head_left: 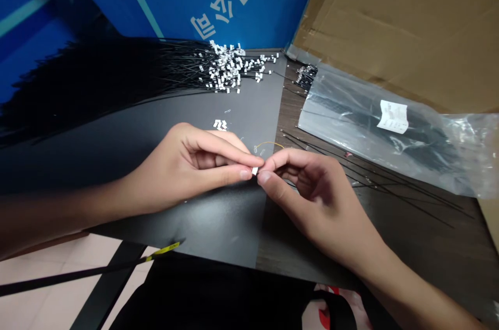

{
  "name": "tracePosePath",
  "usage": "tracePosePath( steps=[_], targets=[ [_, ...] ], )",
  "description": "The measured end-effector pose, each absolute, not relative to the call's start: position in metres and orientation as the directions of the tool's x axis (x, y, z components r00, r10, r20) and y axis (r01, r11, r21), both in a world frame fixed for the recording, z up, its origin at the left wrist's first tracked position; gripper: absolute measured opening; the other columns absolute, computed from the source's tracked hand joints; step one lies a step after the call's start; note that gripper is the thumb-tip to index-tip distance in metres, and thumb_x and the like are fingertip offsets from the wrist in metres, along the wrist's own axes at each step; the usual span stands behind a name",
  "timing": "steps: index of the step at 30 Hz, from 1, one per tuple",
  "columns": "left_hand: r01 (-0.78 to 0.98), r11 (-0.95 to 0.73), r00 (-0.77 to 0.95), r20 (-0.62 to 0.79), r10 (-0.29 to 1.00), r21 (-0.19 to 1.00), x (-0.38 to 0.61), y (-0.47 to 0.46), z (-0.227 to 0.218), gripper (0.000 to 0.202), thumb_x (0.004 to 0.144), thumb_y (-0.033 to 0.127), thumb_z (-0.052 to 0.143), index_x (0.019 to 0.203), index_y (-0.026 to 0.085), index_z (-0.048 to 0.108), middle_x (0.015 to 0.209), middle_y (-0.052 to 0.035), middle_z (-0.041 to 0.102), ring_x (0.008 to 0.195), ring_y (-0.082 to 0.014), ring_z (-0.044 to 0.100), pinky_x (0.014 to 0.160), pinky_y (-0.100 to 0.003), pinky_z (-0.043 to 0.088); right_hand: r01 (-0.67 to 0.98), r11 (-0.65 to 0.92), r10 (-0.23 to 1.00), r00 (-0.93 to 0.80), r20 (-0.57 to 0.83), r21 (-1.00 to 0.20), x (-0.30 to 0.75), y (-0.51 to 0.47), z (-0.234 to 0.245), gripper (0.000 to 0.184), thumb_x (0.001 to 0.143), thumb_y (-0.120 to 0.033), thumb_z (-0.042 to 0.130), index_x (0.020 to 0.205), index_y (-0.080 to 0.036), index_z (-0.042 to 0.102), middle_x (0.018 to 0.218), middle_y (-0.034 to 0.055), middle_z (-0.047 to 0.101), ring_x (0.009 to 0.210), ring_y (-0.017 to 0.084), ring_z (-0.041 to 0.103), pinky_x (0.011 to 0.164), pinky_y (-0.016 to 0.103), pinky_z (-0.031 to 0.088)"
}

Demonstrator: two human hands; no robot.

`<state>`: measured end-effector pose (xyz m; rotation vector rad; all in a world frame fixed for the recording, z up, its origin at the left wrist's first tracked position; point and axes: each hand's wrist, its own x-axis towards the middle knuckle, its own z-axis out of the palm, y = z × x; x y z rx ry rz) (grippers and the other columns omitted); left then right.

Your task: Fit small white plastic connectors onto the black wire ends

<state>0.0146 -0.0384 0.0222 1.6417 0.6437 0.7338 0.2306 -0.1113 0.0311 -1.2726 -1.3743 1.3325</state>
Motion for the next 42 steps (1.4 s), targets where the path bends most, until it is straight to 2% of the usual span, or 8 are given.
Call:
tracePosePath(
  steps=[7, 18, 24, 27, 31, 33, 34, 42],
  targets=[
    [0.004, -0.033, 0.709, 0.020, 0.705, 0.999, 0.014, -0.034, 0.023, 0.031, 0.092, 0.002, 0.082, 0.102, 0.029, 0.094, 0.096, -0.0030, 0.089, 0.082, -0.0125, 0.083, 0.072, -0.014, 0.064, 0.172, -0.035, 0.987, -0.151, -0.062, -0.984, 0.231, -0.115, 0.034, 0.008, 0.093, -0.016, 0.078, 0.085, -0.019, 0.076, 0.080, -0.0019, 0.076, 0.077, 0.013, 0.068, 0.071, 0.025, 0.049],
    [0.002, -0.031, 0.690, 0.021, 0.724, 1.000, 0.016, -0.036, 0.017, 0.026, 0.089, 0.001, 0.085, 0.097, 0.025, 0.094, 0.096, -0.0042, 0.089, 0.085, -0.0142, 0.085, 0.077, -0.015, 0.067, 0.190, -0.072, 0.982, -0.161, -0.104, -0.979, 0.232, -0.112, 0.030, 0.008, 0.091, -0.016, 0.079, 0.084, -0.019, 0.080, 0.080, 0.0007, 0.077, 0.075, 0.016, 0.066, 0.071, 0.028, 0.050],
    [-0.012, -0.122, 0.688, 0.097, 0.719, 0.992, 0.015, -0.033, 0.019, 0.021, 0.091, 0.008, 0.088, 0.103, 0.023, 0.093, 0.094, -0.0069, 0.086, 0.082, -0.0149, 0.082, 0.074, -0.018, 0.066, 0.120, -0.092, 0.983, -0.149, -0.110, -0.988, 0.229, -0.111, 0.031, 0.007, 0.088, -0.017, 0.083, 0.082, -0.018, 0.080, 0.076, -0.0007, 0.078, 0.072, 0.014, 0.068, 0.070, 0.026, 0.052],
    [-0.030, -0.223, 0.726, 0.174, 0.665, 0.974, 0.012, -0.026, 0.025, 0.010, 0.093, 0.012, 0.087, 0.095, 0.020, 0.092, 0.089, -0.0082, 0.083, 0.077, -0.0134, 0.078, 0.070, -0.017, 0.064, 0.116, -0.073, 0.972, -0.215, -0.097, -0.991, 0.235, -0.105, 0.035, 0.004, 0.089, -0.021, 0.086, 0.086, -0.019, 0.083, 0.084, 0.0013, 0.084, 0.078, 0.016, 0.074, 0.076, 0.027, 0.057],
    [-0.018, -0.323, 0.748, 0.227, 0.623, 0.946, 0.014, -0.022, 0.040, 0.017, 0.092, 0.028, 0.093, 0.081, 0.017, 0.085, 0.085, -0.0074, 0.081, 0.076, -0.0152, 0.077, 0.068, -0.021, 0.065, 0.378, 0.072, 0.987, -0.159, 0.011, -0.923, 0.260, -0.086, 0.031, 0.020, 0.100, -0.032, 0.074, 0.090, -0.019, 0.083, 0.093, 0.0058, 0.087, 0.084, 0.020, 0.080, 0.081, 0.032, 0.061],
    [0.056, -0.405, 0.743, 0.233, 0.627, 0.912, 0.021, -0.025, 0.050, 0.027, 0.090, 0.036, 0.095, 0.076, 0.018, 0.082, 0.077, -0.0040, 0.078, 0.076, -0.0154, 0.076, 0.067, -0.020, 0.065, 0.716, 0.067, 0.994, 0.013, 0.109, -0.695, 0.275, -0.073, 0.025, 0.015, 0.100, -0.023, 0.069, 0.096, -0.019, 0.084, 0.096, 0.0063, 0.086, 0.084, 0.020, 0.078, 0.082, 0.034, 0.060],
    [0.099, -0.447, 0.743, 0.233, 0.627, 0.889, 0.025, -0.028, 0.055, 0.031, 0.090, 0.039, 0.094, 0.073, 0.018, 0.079, 0.073, -0.0020, 0.076, 0.076, -0.0149, 0.076, 0.066, -0.019, 0.065, 0.768, 0.045, 0.991, 0.046, 0.125, -0.639, 0.282, -0.067, 0.020, 0.013, 0.098, -0.017, 0.071, 0.098, -0.018, 0.084, 0.099, 0.0091, 0.085, 0.085, 0.022, 0.077, 0.084, 0.037, 0.058],
    [0.387, -0.649, 0.777, 0.148, 0.612, 0.655, 0.007, -0.024, 0.106, 0.054, 0.103, 0.044, 0.075, 0.057, 0.022, 0.058, 0.050, 0.0081, 0.050, 0.062, -0.0055, 0.062, 0.042, -0.004, 0.047, 0.840, 0.079, 0.995, -0.030, 0.099, -0.537, 0.291, -0.048, -0.009, 0.012, 0.094, -0.009, 0.073, 0.094, -0.018, 0.080, 0.097, 0.0079, 0.080, 0.085, 0.023, 0.073, 0.081, 0.035, 0.053]
  ],
)
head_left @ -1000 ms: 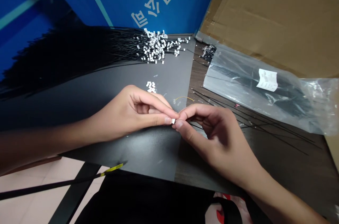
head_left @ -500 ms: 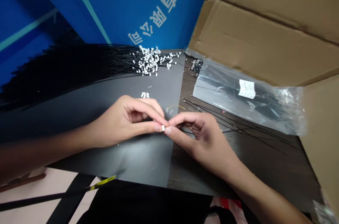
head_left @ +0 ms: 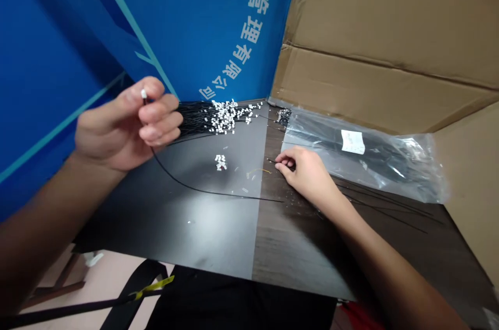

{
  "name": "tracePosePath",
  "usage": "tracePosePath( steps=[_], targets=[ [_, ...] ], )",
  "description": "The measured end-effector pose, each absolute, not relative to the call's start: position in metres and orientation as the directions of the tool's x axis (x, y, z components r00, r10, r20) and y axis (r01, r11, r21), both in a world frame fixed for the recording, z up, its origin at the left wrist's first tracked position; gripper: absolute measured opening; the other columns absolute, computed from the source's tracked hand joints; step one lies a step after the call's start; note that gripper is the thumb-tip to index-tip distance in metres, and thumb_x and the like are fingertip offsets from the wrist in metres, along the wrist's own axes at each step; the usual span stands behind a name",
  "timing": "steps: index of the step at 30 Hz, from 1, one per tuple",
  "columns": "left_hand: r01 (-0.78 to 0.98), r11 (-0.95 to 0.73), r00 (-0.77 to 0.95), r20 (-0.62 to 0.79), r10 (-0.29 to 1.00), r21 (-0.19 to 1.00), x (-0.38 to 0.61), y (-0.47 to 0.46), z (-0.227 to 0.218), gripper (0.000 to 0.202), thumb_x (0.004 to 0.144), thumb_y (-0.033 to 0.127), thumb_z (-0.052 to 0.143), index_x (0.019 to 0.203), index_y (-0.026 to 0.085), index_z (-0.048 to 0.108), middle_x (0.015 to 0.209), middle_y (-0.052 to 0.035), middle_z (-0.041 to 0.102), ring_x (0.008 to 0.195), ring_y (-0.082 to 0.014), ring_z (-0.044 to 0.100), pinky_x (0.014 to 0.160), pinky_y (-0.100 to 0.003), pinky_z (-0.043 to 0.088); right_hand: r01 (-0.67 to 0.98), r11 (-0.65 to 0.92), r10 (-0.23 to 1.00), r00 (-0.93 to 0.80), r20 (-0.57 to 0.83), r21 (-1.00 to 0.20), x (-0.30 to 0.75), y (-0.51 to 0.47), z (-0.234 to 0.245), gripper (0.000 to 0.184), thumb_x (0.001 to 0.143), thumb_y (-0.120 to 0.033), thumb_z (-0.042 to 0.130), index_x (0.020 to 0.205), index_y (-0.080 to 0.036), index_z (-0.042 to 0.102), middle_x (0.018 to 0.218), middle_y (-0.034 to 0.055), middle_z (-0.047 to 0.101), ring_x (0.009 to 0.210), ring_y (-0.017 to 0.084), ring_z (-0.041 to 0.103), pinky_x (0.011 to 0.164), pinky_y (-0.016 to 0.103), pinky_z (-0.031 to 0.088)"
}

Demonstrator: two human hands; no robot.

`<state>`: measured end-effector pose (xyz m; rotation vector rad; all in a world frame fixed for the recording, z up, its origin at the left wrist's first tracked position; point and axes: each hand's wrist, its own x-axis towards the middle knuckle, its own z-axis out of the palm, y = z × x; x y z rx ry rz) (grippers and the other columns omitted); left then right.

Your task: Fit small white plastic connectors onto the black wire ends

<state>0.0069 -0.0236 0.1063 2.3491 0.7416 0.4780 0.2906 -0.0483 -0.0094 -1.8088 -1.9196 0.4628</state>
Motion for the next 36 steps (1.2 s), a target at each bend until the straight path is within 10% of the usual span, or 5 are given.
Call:
tracePosePath(
  steps=[7, 16, 23, 28, 36],
  targets=[
    [0.489, -0.524, 0.561, 0.209, 0.801, 0.697, -0.048, 0.066, 0.163, 0.055, 0.110, 0.021, 0.011, 0.088, 0.008, 0.060, 0.065, 0.0108, 0.048, 0.050, 0.0128, 0.034, 0.055, 0.005, 0.020, 0.886, 0.158, 0.986, -0.119, 0.117, -0.436, 0.284, -0.052, -0.008, 0.019, 0.099, -0.007, 0.057, 0.091, -0.019, 0.069, 0.098, 0.0122, 0.076, 0.094, 0.028, 0.068, 0.085, 0.038, 0.048],
    [0.710, -0.625, 0.596, 0.198, 0.778, 0.324, -0.027, 0.145, 0.138, 0.042, 0.110, 0.050, 0.058, 0.108, 0.013, 0.077, 0.075, 0.0176, 0.072, 0.067, 0.0041, 0.058, 0.058, 0.002, 0.043, 0.887, 0.211, 0.969, -0.134, 0.209, -0.410, 0.286, -0.054, -0.007, 0.020, 0.103, -0.012, 0.053, 0.106, -0.020, 0.071, 0.104, 0.0120, 0.079, 0.095, 0.029, 0.071, 0.088, 0.040, 0.051],
    [0.682, -0.719, 0.627, 0.399, 0.669, 0.134, -0.005, 0.125, 0.052, 0.032, 0.100, 0.024, 0.072, 0.126, 0.008, 0.081, 0.131, -0.0207, 0.076, 0.124, -0.0353, 0.070, 0.111, -0.049, 0.054, 0.889, 0.203, 0.944, -0.066, 0.322, -0.412, 0.284, -0.058, -0.007, 0.015, 0.100, -0.016, 0.056, 0.093, -0.021, 0.068, 0.093, 0.0101, 0.075, 0.091, 0.030, 0.071, 0.082, 0.040, 0.049],
    [0.411, -0.859, 0.827, 0.272, 0.493, 0.305, -0.013, 0.052, 0.028, 0.020, 0.107, 0.029, 0.068, 0.111, 0.019, 0.085, 0.107, -0.0090, 0.077, 0.100, -0.0246, 0.072, 0.092, -0.037, 0.054, 0.873, 0.194, 0.939, -0.033, 0.343, -0.447, 0.280, -0.062, -0.006, 0.015, 0.101, -0.020, 0.060, 0.088, -0.022, 0.065, 0.092, 0.0078, 0.076, 0.088, 0.028, 0.071, 0.078, 0.037, 0.047],
    [0.366, -0.915, 0.893, 0.215, 0.396, 0.169, -0.020, 0.031, 0.008, 0.023, 0.110, 0.019, 0.062, 0.107, 0.017, 0.085, 0.106, -0.0104, 0.074, 0.100, -0.0261, 0.066, 0.094, -0.040, 0.043, 0.843, 0.212, 0.936, -0.030, 0.350, -0.494, 0.275, -0.068, -0.002, 0.014, 0.099, -0.017, 0.063, 0.086, -0.021, 0.068, 0.089, 0.0070, 0.077, 0.083, 0.026, 0.071, 0.078, 0.037, 0.049]
  ],
)
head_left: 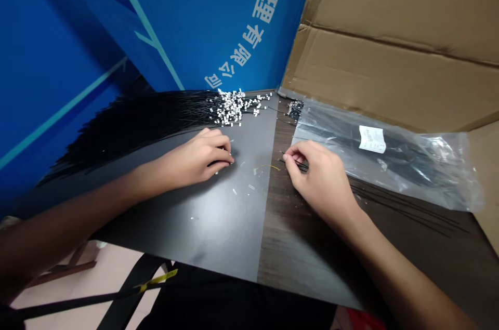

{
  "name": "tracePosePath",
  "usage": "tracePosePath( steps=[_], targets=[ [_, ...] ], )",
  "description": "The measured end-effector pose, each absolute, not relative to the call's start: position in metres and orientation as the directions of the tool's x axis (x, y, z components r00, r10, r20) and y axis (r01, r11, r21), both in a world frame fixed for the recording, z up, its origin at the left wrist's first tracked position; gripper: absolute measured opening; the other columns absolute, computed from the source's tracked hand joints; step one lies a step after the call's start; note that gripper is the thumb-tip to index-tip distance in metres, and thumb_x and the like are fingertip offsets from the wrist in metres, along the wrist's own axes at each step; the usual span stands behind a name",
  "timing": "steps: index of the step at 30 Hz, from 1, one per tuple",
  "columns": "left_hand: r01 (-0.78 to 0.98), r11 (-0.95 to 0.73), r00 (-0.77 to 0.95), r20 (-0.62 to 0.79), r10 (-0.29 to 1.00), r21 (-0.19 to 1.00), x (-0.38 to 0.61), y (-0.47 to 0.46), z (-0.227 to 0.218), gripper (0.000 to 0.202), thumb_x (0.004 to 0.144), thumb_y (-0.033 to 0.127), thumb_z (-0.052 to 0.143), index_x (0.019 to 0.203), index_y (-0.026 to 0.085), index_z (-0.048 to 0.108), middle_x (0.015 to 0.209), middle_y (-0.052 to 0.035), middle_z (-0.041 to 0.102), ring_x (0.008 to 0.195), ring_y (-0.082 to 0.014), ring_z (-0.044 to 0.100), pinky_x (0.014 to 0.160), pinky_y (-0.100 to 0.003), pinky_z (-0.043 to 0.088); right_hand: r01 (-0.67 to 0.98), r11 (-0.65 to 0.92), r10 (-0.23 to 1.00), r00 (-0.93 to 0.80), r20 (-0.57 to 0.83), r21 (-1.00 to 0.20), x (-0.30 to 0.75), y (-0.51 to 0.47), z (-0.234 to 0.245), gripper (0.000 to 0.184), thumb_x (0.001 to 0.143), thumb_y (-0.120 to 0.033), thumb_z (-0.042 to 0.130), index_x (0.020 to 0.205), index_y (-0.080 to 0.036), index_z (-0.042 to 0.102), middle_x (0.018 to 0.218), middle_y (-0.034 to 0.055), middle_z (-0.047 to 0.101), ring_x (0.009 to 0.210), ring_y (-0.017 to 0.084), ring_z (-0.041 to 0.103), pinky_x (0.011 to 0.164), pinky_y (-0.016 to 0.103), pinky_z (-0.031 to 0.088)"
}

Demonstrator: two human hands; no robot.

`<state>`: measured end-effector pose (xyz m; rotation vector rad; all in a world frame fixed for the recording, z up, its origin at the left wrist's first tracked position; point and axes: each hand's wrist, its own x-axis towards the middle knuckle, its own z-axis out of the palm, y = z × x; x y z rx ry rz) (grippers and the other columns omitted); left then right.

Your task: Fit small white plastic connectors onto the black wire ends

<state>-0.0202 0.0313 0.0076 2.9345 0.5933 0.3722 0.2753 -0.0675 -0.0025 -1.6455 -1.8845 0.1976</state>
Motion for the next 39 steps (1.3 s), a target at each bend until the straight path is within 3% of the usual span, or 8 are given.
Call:
tracePosePath(
  steps=[7, 13, 19, 24, 27, 30, 34, 39],
  targets=[
    [0.318, -0.945, 0.933, 0.148, 0.327, 0.082, -0.016, 0.027, 0.012, 0.027, 0.113, 0.015, 0.054, 0.101, 0.018, 0.078, 0.102, -0.0096, 0.072, 0.094, -0.0252, 0.062, 0.087, -0.038, 0.041, 0.801, 0.246, 0.936, -0.051, 0.347, -0.546, 0.270, -0.071, 0.001, 0.012, 0.097, -0.016, 0.065, 0.089, -0.021, 0.072, 0.086, 0.0053, 0.077, 0.080, 0.022, 0.071, 0.077, 0.036, 0.051],
    [0.204, -0.977, 0.973, 0.119, 0.197, -0.054, -0.010, 0.024, 0.010, 0.032, 0.114, 0.013, 0.046, 0.097, 0.015, 0.072, 0.093, -0.0097, 0.066, 0.083, -0.0249, 0.056, 0.079, -0.039, 0.039, 0.541, 0.228, 0.968, -0.034, 0.250, -0.809, 0.260, -0.080, 0.016, 0.009, 0.095, -0.022, 0.070, 0.089, -0.021, 0.077, 0.085, 0.0040, 0.080, 0.076, 0.019, 0.070, 0.075, 0.033, 0.055],
    [0.203, -0.979, 0.967, 0.154, 0.204, 0.021, -0.010, 0.020, 0.009, 0.034, 0.115, 0.014, 0.046, 0.100, 0.012, 0.076, 0.093, -0.0112, 0.068, 0.084, -0.0259, 0.058, 0.077, -0.038, 0.045, 0.362, 0.167, 0.985, -0.091, 0.143, -0.917, 0.254, -0.087, 0.025, 0.009, 0.094, -0.025, 0.073, 0.088, -0.020, 0.077, 0.084, 0.0034, 0.079, 0.077, 0.018, 0.071, 0.076, 0.032, 0.056],
    [0.261, -0.940, 0.946, 0.133, 0.294, 0.221, -0.014, 0.017, 0.012, 0.030, 0.113, 0.011, 0.051, 0.107, 0.015, 0.080, 0.102, -0.0104, 0.073, 0.093, -0.0237, 0.066, 0.082, -0.033, 0.049, 0.220, 0.068, 0.988, -0.153, 0.034, -0.973, 0.252, -0.088, 0.030, 0.009, 0.093, -0.027, 0.077, 0.089, -0.019, 0.077, 0.085, 0.0029, 0.076, 0.077, 0.016, 0.066, 0.075, 0.030, 0.053],
    [0.291, -0.911, 0.935, 0.115, 0.336, 0.293, -0.015, 0.016, 0.014, 0.027, 0.112, 0.011, 0.053, 0.107, 0.016, 0.079, 0.100, -0.0083, 0.072, 0.093, -0.0223, 0.067, 0.084, -0.031, 0.049, 0.062, -0.073, 0.973, -0.217, -0.085, -0.995, 0.253, -0.090, 0.035, 0.012, 0.089, -0.028, 0.085, 0.087, -0.020, 0.077, 0.079, -0.0002, 0.070, 0.074, 0.014, 0.061, 0.071, 0.027, 0.049],
    [0.283, -0.932, 0.945, 0.103, 0.312, 0.227, -0.013, 0.015, 0.014, 0.029, 0.112, 0.008, 0.049, 0.104, 0.016, 0.076, 0.097, -0.0087, 0.070, 0.088, -0.0233, 0.063, 0.079, -0.033, 0.047, -0.083, -0.212, 0.943, -0.280, -0.181, -0.974, 0.257, -0.092, 0.037, 0.016, 0.085, -0.029, 0.091, 0.085, -0.020, 0.078, 0.076, -0.0015, 0.067, 0.073, 0.013, 0.058, 0.071, 0.026, 0.046],
    [0.251, -0.965, 0.962, 0.092, 0.257, 0.076, -0.010, 0.014, 0.011, 0.032, 0.110, 0.004, 0.045, 0.098, 0.017, 0.071, 0.094, -0.0103, 0.066, 0.082, -0.0258, 0.056, 0.073, -0.037, 0.043, -0.175, -0.281, 0.916, -0.341, -0.210, -0.943, 0.261, -0.089, 0.035, 0.016, 0.090, -0.033, 0.087, 0.085, -0.020, 0.079, 0.078, 0.0012, 0.068, 0.076, 0.016, 0.059, 0.078, 0.030, 0.050],
    [0.206, -0.973, 0.963, 0.154, 0.221, 0.106, -0.007, 0.015, 0.008, 0.030, 0.109, 0.005, 0.053, 0.085, 0.019, 0.065, 0.086, -0.0078, 0.061, 0.075, -0.0248, 0.050, 0.068, -0.038, 0.038, -0.163, -0.287, 0.911, -0.352, -0.217, -0.944, 0.263, -0.082, 0.031, 0.025, 0.091, -0.038, 0.080, 0.075, -0.021, 0.072, 0.076, 0.0020, 0.061, 0.074, 0.019, 0.054, 0.075, 0.032, 0.049]
  ],
)
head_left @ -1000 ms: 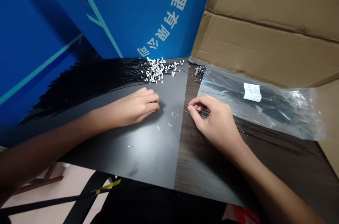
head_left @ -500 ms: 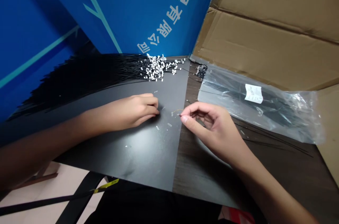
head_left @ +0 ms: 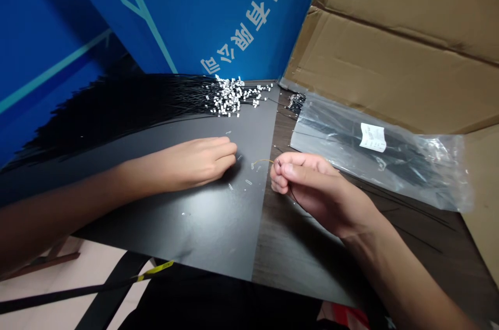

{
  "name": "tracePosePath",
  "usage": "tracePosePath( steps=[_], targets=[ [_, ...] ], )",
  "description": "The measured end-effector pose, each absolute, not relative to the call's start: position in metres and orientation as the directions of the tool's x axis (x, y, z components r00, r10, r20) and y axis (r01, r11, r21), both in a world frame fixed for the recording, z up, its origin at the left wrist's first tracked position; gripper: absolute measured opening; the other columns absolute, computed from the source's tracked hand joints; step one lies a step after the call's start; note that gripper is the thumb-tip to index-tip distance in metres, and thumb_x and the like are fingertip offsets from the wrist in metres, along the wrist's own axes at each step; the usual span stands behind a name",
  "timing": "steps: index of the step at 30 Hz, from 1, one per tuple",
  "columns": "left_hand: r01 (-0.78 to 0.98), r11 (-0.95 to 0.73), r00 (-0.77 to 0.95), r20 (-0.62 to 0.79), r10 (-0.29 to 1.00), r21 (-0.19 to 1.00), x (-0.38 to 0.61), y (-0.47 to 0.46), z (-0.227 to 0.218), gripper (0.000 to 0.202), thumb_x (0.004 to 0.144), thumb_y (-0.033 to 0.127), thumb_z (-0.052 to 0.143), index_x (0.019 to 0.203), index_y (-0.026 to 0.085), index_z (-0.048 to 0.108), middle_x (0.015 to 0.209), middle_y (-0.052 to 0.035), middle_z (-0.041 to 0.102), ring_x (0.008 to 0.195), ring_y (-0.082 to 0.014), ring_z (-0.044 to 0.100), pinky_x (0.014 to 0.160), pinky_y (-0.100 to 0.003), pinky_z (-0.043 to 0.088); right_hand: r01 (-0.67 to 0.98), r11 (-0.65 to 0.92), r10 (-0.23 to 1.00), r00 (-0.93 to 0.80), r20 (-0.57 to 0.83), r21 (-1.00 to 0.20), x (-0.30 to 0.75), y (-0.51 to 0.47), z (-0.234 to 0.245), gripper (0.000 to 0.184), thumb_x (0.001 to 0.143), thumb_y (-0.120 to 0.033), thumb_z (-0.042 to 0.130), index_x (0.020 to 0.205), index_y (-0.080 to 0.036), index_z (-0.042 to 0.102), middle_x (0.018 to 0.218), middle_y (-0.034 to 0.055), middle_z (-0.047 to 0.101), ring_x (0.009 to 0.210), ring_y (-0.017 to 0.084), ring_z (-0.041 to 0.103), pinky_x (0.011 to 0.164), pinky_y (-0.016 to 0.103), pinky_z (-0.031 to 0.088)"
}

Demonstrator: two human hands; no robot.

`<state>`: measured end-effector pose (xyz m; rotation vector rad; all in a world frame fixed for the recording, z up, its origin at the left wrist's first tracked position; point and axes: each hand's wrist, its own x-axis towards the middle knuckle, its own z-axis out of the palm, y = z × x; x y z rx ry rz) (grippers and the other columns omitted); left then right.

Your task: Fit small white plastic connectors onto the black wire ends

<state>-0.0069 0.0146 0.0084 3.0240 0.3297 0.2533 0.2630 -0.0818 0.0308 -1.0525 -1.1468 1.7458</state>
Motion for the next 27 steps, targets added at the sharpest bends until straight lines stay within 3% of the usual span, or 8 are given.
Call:
tracePosePath(
  steps=[5, 8, 11, 16, 22, 27],
  targets=[
    [0.251, -0.963, 0.957, 0.121, 0.262, 0.097, -0.008, 0.011, 0.009, 0.028, 0.107, 0.004, 0.053, 0.090, 0.018, 0.071, 0.091, -0.0091, 0.066, 0.080, -0.0249, 0.056, 0.070, -0.036, 0.041, -0.180, -0.291, 0.914, -0.344, -0.217, -0.940, 0.262, -0.081, 0.030, 0.023, 0.090, -0.037, 0.083, 0.077, -0.020, 0.073, 0.077, 0.0012, 0.062, 0.075, 0.017, 0.054, 0.075, 0.031, 0.048],
    [0.302, -0.933, 0.939, 0.107, 0.327, 0.197, -0.013, 0.012, 0.015, 0.027, 0.109, 0.008, 0.053, 0.104, 0.018, 0.077, 0.101, -0.0094, 0.072, 0.089, -0.0237, 0.066, 0.078, -0.033, 0.049, -0.146, -0.284, 0.920, -0.318, -0.227, -0.948, 0.263, -0.081, 0.030, 0.022, 0.087, -0.036, 0.086, 0.077, -0.021, 0.073, 0.076, 0.0000, 0.062, 0.075, 0.017, 0.055, 0.076, 0.031, 0.048],
    [0.353, -0.880, 0.905, 0.122, 0.407, 0.316, -0.020, 0.017, 0.025, 0.028, 0.112, 0.014, 0.052, 0.113, 0.017, 0.080, 0.108, -0.0091, 0.075, 0.095, -0.0217, 0.073, 0.085, -0.031, 0.053, -0.057, -0.244, 0.939, -0.264, -0.221, -0.968, 0.265, -0.082, 0.028, 0.020, 0.089, -0.037, 0.083, 0.080, -0.020, 0.075, 0.077, 0.0004, 0.064, 0.076, 0.017, 0.057, 0.076, 0.031, 0.048],
    [0.384, -0.831, 0.901, 0.033, 0.432, 0.403, -0.025, 0.023, 0.034, 0.016, 0.106, 0.019, 0.067, 0.102, 0.020, 0.082, 0.103, -0.0047, 0.078, 0.091, -0.0190, 0.075, 0.083, -0.028, 0.053, 0.173, -0.168, 0.971, -0.140, -0.193, -0.970, 0.263, -0.082, 0.025, 0.018, 0.088, -0.037, 0.080, 0.085, -0.020, 0.077, 0.075, 0.0011, 0.066, 0.070, 0.016, 0.057, 0.067, 0.029, 0.047],
    [0.387, -0.843, 0.906, 0.016, 0.423, 0.374, -0.021, 0.017, 0.023, 0.020, 0.107, 0.017, 0.063, 0.100, 0.020, 0.081, 0.100, -0.0048, 0.078, 0.090, -0.0199, 0.075, 0.085, -0.029, 0.054, 0.316, -0.069, 0.986, -0.125, -0.113, -0.946, 0.255, -0.083, 0.021, 0.013, 0.088, -0.032, 0.077, 0.084, -0.020, 0.077, 0.074, 0.0019, 0.070, 0.065, 0.015, 0.058, 0.062, 0.029, 0.050],
    [0.364, -0.902, 0.927, -0.001, 0.374, 0.232, -0.020, 0.012, 0.019, 0.025, 0.110, 0.016, 0.052, 0.100, 0.018, 0.074, 0.095, -0.0078, 0.071, 0.091, -0.0247, 0.067, 0.082, -0.035, 0.049, 0.405, -0.028, 0.988, -0.129, -0.087, -0.914, 0.253, -0.085, 0.016, 0.013, 0.089, -0.031, 0.073, 0.086, -0.019, 0.077, 0.078, 0.0038, 0.074, 0.068, 0.016, 0.062, 0.067, 0.031, 0.052]
  ],
)
